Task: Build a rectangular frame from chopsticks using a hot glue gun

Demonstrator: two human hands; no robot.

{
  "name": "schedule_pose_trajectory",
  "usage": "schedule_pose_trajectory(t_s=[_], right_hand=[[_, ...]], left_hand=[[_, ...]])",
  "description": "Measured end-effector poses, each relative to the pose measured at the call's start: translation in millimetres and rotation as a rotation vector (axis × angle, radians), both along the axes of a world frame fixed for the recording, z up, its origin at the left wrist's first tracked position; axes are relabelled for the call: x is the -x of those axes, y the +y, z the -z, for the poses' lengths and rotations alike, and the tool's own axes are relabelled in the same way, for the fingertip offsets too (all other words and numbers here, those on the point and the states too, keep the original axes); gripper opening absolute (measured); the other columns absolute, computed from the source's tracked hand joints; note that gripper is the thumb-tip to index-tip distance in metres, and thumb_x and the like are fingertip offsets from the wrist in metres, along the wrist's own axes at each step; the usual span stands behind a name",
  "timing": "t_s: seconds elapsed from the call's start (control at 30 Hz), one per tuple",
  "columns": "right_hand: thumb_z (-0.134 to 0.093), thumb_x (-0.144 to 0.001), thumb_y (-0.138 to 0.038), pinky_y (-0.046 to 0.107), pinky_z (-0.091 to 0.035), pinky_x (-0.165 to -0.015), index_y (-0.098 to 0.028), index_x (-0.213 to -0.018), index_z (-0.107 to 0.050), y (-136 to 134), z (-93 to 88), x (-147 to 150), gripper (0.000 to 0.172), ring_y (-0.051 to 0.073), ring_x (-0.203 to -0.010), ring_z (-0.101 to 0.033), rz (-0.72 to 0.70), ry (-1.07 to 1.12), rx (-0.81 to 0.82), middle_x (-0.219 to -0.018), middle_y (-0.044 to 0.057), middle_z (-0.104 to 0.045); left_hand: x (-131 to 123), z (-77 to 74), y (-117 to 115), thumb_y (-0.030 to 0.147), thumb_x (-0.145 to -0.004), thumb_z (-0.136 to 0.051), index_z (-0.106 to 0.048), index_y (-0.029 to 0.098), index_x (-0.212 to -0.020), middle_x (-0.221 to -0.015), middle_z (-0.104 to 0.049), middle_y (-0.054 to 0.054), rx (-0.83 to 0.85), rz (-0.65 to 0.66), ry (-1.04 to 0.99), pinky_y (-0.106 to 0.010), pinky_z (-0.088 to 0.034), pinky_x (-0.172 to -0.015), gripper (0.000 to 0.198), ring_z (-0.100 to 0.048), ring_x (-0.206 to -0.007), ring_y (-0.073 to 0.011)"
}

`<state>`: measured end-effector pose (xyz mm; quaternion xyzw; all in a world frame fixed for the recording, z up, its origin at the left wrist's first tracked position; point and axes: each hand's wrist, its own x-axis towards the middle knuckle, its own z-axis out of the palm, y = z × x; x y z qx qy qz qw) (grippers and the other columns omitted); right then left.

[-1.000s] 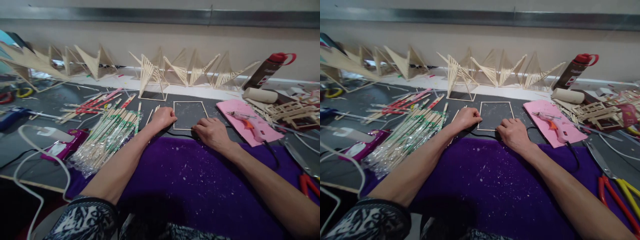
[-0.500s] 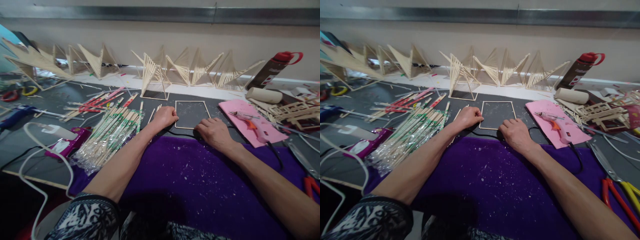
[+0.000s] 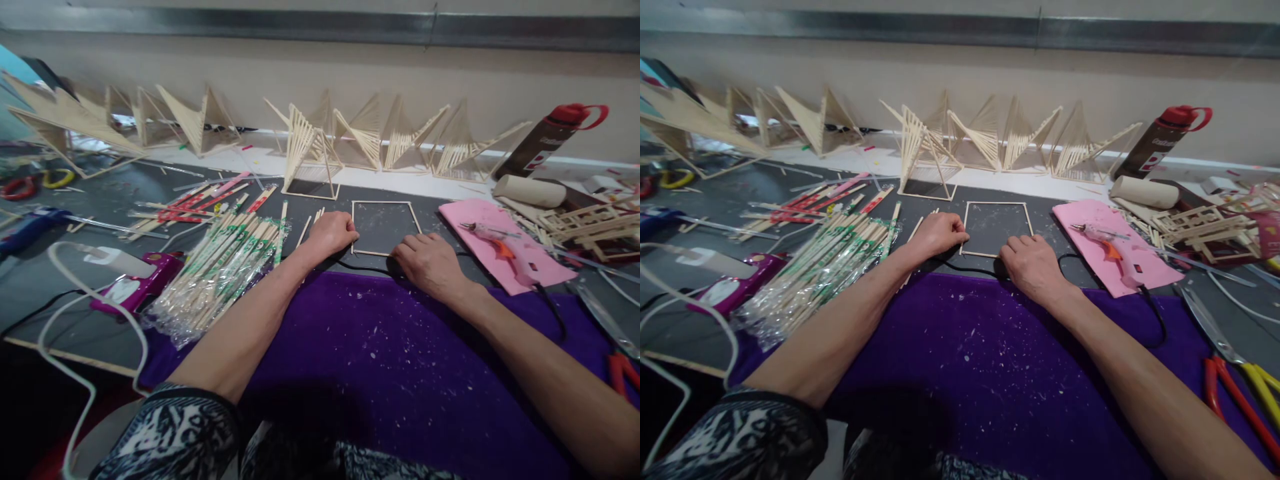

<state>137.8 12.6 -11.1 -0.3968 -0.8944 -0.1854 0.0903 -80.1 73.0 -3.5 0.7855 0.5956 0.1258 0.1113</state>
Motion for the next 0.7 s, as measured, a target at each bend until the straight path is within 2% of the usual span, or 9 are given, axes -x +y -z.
schedule_pose_trajectory(t_s=[0.3,0.7], right_hand=[[-0.042,-0.086,-0.016,0.031,-0.02,-0.063,-0.017,-0.082,-0.059,-1.1,-0.3,-0.2,0.017,0.018,-0.068,-0.045,0.022,-0.047,-0.034,-0.072,0.005,-0.057],[-0.043,-0.087,-0.019,0.031,-0.02,-0.064,-0.022,-0.094,-0.063,1.6,1.5,-1.2,0.022,0.018,-0.07,-0.044,-0.025,-0.03,0.005,-0.077,0.005,-0.059]], left_hand=[[0.9,1.0,-0.3,0.033,-0.068,-0.057,-0.065,0.02,-0.071,-0.075,-0.066,-0.005,-0.009,0.004,-0.025,-0.029,-0.038,-0.063,0.016,-0.057,-0.07,-0.0182],[-1.6,5.4,2.1,0.032,-0.067,-0.057,-0.065,0.018,-0.069,-0.072,-0.065,-0.006,-0.02,-0.01,-0.019,-0.031,-0.039,-0.07,0.016,-0.058,-0.071,-0.0183]])
